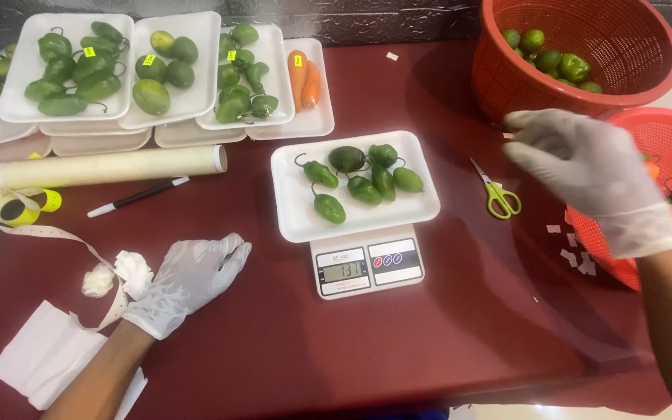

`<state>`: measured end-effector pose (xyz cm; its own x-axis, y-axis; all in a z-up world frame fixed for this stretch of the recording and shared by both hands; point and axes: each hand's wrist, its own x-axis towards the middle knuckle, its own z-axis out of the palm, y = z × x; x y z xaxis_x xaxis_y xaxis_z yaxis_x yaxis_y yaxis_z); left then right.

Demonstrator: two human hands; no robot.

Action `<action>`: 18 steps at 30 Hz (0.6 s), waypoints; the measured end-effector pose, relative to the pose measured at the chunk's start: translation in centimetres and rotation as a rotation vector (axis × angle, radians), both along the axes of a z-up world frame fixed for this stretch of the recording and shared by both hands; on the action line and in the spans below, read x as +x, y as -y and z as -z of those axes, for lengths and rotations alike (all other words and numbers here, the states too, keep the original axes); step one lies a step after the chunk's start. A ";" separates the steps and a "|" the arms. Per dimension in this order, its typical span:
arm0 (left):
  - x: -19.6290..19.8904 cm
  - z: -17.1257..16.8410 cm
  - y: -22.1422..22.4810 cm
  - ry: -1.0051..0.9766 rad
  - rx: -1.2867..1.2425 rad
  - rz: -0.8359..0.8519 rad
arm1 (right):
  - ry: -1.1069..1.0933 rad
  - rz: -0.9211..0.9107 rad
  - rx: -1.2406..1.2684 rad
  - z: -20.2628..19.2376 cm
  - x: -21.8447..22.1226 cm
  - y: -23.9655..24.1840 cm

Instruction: Selecting green peppers, weighing them on a foam tray, and wrapping the tray with plastic film.

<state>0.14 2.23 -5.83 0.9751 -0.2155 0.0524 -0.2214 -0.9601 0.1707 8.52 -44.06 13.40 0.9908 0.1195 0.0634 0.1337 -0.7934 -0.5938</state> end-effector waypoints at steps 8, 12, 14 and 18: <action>-0.1 0.3 -0.1 0.018 0.020 0.006 | 0.030 0.125 -0.025 2.7 1.0 9.8; 0.0 -0.5 0.3 -0.060 0.055 -0.032 | -0.110 0.235 -0.344 3.2 0.6 12.1; 0.1 -0.4 0.3 -0.110 0.082 -0.055 | -0.199 0.290 -0.399 3.0 -0.1 12.2; 0.2 -0.7 0.3 -0.121 0.074 -0.069 | -0.157 0.193 -0.474 4.8 0.7 14.1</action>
<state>0.32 1.91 -5.16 0.9860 -0.1466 -0.0798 -0.1366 -0.9834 0.1199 9.25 -58.16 8.62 0.9908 -0.0864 -0.1038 -0.1029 -0.9808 -0.1659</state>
